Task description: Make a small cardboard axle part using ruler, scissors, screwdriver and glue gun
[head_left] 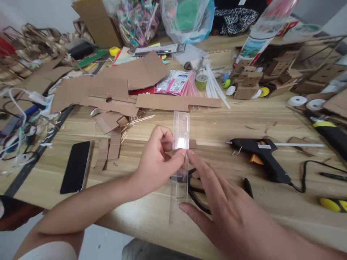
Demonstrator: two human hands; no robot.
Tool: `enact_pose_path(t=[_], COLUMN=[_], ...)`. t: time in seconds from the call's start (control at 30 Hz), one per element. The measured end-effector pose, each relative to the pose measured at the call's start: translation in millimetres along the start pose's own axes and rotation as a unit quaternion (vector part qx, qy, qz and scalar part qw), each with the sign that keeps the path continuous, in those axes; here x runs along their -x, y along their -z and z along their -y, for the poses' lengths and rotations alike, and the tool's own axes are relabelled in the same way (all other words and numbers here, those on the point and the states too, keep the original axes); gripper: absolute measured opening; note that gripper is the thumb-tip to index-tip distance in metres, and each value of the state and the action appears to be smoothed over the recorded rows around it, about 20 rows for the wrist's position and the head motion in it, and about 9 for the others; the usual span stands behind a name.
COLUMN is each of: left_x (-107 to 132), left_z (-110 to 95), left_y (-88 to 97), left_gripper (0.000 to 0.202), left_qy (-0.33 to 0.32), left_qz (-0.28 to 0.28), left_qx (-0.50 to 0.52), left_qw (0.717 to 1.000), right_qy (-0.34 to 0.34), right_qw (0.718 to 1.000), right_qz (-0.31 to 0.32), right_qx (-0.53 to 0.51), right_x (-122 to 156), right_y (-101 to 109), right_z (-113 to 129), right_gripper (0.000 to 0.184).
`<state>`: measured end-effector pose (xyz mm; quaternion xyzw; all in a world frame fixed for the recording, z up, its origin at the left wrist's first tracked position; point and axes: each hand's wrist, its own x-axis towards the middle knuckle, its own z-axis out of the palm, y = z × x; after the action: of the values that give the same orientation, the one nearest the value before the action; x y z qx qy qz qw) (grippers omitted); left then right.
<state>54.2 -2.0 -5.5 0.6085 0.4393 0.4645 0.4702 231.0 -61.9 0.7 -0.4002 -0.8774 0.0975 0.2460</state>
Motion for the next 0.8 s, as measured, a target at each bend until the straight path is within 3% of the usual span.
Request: enact_pose_path(t=[0.17,0.3,0.4,0.43,0.5,0.57,0.63,0.8], left_x=[19,24,13,6,-8,-20,-28,-31], left_z=[9,5,0,1,6,18,31,50], left_y=[-12.4,-7.9,13.1,23.4,46.5,68.8,85.6,97.0], left_gripper=[0.030,0.014,0.002,0.007,0.013,0.015,0.021,0.033], left_qy=[-0.021,-0.062,-0.112,-0.139,-0.149,-0.142,-0.151,-0.202], left_qz=[0.008,0.074,0.147,0.165,0.147,0.119,0.142,0.203], left_qx=[0.032,0.012,-0.100,-0.152,-0.248,-0.325,-0.367,-0.393], left_qw=[0.999,0.995,0.978,0.964,0.946,0.928,0.907,0.874], right_qy=[0.008,-0.017,-0.002,-0.005,-0.020,-0.019,-0.018,0.004], right_qw=[1.000,0.999,0.998,0.997,0.997,0.997,0.998,0.997], right_qz=[-0.009,-0.014,0.010,0.030,0.044,0.058,0.056,0.064], right_qx=[-0.013,-0.035,-0.062,-0.067,-0.067,-0.044,-0.009,0.036], right_x=[6,1,-8,-11,-16,-19,-22,-25], right_y=[-8,-4,8,12,19,21,19,6], right_z=[3,-5,-23,-32,-49,-64,-73,-73], right_gripper=[0.082,0.067,0.046,0.037,0.026,0.024,0.024,0.035])
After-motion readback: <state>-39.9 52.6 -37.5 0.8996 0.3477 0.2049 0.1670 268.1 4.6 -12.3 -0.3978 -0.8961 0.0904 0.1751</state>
